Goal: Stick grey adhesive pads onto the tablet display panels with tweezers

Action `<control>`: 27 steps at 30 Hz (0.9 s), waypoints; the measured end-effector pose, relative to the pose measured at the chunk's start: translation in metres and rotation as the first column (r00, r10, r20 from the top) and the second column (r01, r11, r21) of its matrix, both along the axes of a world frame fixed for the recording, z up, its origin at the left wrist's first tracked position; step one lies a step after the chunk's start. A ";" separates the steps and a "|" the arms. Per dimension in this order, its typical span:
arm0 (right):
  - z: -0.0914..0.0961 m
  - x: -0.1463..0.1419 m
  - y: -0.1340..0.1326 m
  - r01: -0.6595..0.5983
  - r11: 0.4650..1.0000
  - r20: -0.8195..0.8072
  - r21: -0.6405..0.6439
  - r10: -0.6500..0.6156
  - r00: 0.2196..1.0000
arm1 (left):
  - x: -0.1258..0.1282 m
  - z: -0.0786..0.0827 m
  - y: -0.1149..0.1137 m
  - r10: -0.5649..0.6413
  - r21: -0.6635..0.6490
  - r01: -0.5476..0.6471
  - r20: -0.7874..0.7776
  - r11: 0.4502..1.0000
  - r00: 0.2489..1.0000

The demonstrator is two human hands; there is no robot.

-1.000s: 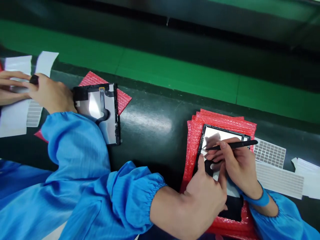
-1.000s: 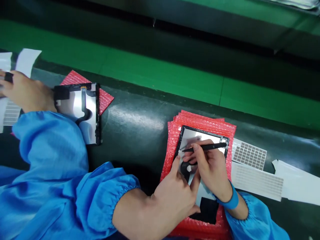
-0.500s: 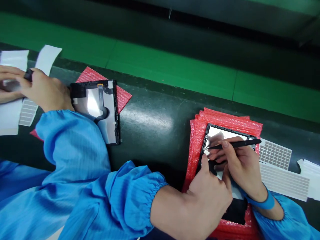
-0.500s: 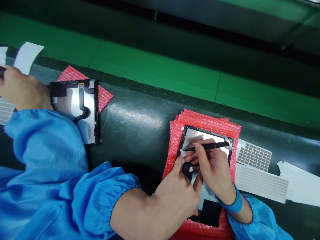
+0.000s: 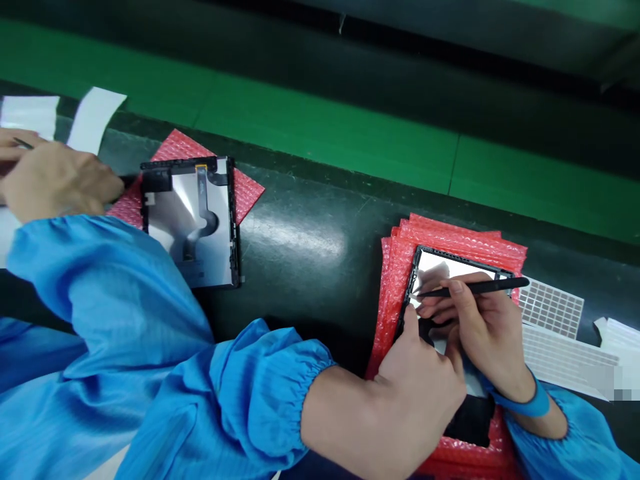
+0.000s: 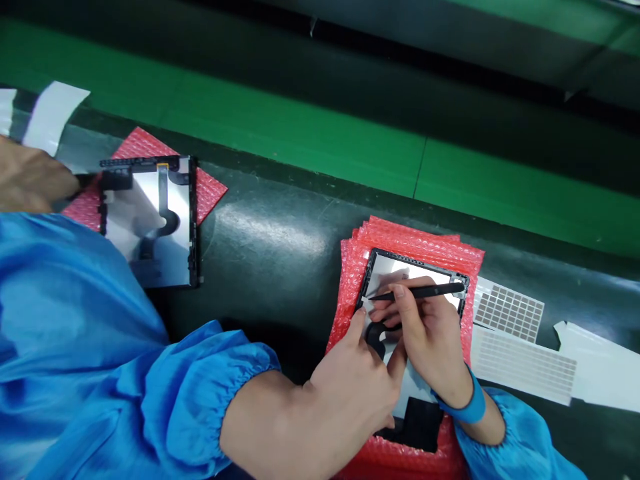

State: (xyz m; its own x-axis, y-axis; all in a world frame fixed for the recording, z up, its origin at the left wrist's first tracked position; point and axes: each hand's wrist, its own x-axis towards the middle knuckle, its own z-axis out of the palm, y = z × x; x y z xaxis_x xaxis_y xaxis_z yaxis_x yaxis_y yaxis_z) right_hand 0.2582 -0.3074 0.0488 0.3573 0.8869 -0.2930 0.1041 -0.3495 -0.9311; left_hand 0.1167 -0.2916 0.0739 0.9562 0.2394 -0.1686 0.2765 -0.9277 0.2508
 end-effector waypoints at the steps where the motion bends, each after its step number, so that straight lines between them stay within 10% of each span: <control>1: 0.000 0.000 0.000 -0.003 1.000 0.004 0.001 0.003 1.000 | 0.000 0.002 0.002 -0.030 0.004 0.030 -0.035 1.000 0.999; 27: 0.002 -0.001 0.005 -0.006 0.998 0.053 -0.055 0.009 0.999 | 0.006 0.005 0.025 -0.123 -0.214 0.085 -0.171 0.973 0.978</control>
State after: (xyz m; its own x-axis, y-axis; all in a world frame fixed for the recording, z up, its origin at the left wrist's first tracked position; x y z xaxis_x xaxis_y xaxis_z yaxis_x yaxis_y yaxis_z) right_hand 0.2573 -0.3025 0.0510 0.3672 0.8728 -0.3216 0.1561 -0.3987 -0.9037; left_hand 0.1223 -0.2663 0.0789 0.9227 0.0826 -0.3767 0.2397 -0.8880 0.3924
